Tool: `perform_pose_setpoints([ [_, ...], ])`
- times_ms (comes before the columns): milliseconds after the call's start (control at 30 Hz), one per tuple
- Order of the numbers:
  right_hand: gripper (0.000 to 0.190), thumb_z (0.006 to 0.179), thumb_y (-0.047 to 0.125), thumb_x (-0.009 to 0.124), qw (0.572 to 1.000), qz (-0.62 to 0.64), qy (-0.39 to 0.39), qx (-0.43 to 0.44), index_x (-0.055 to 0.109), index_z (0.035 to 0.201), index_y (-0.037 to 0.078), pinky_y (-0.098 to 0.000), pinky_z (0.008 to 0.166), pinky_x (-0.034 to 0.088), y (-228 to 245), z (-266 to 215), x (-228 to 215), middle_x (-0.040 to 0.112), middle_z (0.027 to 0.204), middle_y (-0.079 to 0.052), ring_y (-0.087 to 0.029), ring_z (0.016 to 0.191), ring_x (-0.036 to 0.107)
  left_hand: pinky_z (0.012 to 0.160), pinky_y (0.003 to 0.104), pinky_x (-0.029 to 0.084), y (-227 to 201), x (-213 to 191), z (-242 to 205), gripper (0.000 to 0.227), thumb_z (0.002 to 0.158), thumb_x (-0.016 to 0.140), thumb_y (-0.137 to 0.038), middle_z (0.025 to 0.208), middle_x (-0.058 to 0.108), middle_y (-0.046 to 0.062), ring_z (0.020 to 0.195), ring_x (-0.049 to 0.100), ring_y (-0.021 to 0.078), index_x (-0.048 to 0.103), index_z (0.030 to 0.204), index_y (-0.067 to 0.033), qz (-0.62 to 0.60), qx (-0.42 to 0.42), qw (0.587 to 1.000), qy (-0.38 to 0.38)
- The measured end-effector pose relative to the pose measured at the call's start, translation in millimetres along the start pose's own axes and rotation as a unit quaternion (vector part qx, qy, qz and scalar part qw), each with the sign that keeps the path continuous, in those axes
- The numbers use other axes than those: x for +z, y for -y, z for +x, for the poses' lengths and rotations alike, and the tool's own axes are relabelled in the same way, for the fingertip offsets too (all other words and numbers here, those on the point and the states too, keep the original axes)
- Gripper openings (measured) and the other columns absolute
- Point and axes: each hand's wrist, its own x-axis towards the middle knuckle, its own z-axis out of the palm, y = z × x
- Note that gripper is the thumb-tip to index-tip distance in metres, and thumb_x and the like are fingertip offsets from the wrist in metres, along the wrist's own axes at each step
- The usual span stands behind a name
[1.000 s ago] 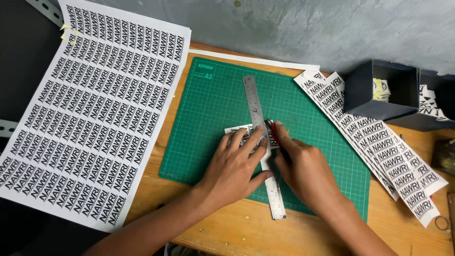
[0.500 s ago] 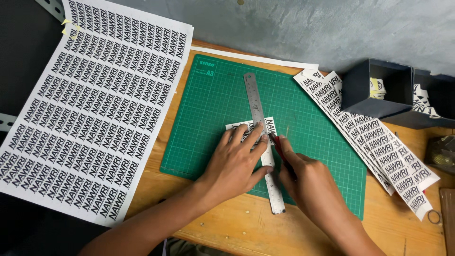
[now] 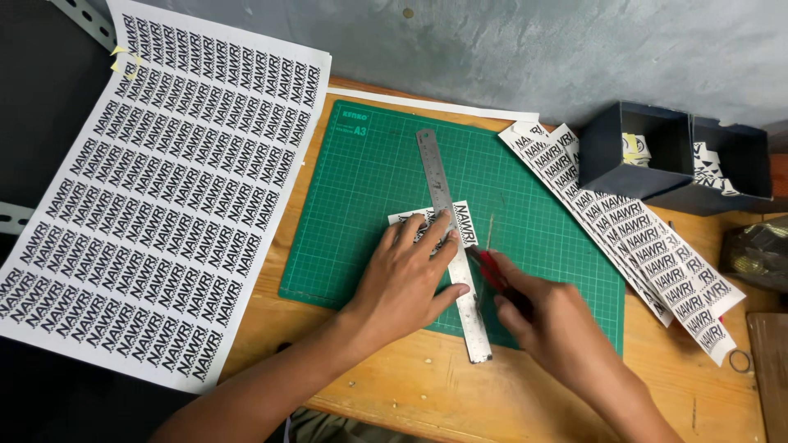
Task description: The person uses a metal ruler and a red utility knife to cut a sheet of printed stickers on a green cutting mat. They align the ruler along the sticker lines and slice through the paper, separating individual sticker strips. The cut pieces are then moved aside.
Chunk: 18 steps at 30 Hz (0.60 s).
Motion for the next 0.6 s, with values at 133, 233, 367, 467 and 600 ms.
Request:
perform_pose_setpoints([
  [133, 0.069, 0.097, 0.022, 0.072, 0.997, 0.003, -0.078, 0.02, 0.066, 0.165, 0.025, -0.0325, 0.082, 0.055, 3, 23, -34, 0.093, 0.117, 0.003, -0.003, 0.091, 0.054, 0.107, 0.06, 0.05, -2, 0, -2, 0.068, 0.101, 0.078, -0.058, 0.166, 0.06, 0.018, 0.14, 0.056, 0.0438, 0.071, 0.145, -0.007, -0.006, -0.006, 1.0, -0.001],
  [233, 0.062, 0.097, 0.016, 0.07, 0.974, -0.027, -0.214, -0.07, 0.07, 0.159, 0.012, -0.049, 0.092, 0.053, -15, 55, -28, 0.079, 0.126, -0.016, -0.038, 0.102, 0.076, 0.105, 0.059, 0.05, -1, -4, 0, 0.068, 0.1, 0.079, -0.059, 0.163, 0.061, 0.018, 0.138, 0.057, 0.0429, 0.07, 0.144, -0.007, -0.011, -0.001, 1.0, -0.011],
  [367, 0.059, 0.095, 0.016, 0.084, 0.945, -0.027, -0.307, -0.106, 0.078, 0.154, 0.011, -0.0552, 0.082, 0.06, -38, 74, 10, 0.076, 0.114, -0.017, -0.046, 0.099, 0.076, 0.106, 0.06, 0.05, 2, -11, -1, 0.067, 0.095, 0.082, -0.047, 0.15, 0.062, 0.03, 0.134, 0.059, 0.05, 0.074, 0.136, 0.0051, -0.065, 0.005, 0.998, -0.024],
  [467, 0.056, 0.096, 0.015, 0.084, 0.942, -0.023, -0.313, -0.114, 0.08, 0.152, 0.012, -0.0515, 0.081, 0.06, -44, 76, 19, 0.076, 0.112, -0.013, -0.043, 0.097, 0.076, 0.105, 0.06, 0.051, 4, -11, 0, 0.068, 0.094, 0.084, -0.047, 0.147, 0.062, 0.031, 0.134, 0.06, 0.0511, 0.073, 0.135, 0.0067, -0.083, 0.002, 0.996, -0.017],
  [600, 0.051, 0.107, 0.011, 0.072, 0.946, 0.004, -0.283, -0.156, 0.07, 0.157, 0.003, -0.0412, 0.078, 0.051, -33, 68, 10, 0.068, 0.112, -0.011, -0.025, 0.084, 0.064, 0.104, 0.057, 0.049, 4, -16, 3, 0.069, 0.097, 0.084, -0.057, 0.159, 0.059, 0.023, 0.136, 0.056, 0.0434, 0.067, 0.136, -0.0027, -0.073, -0.026, 0.997, 0.03],
])
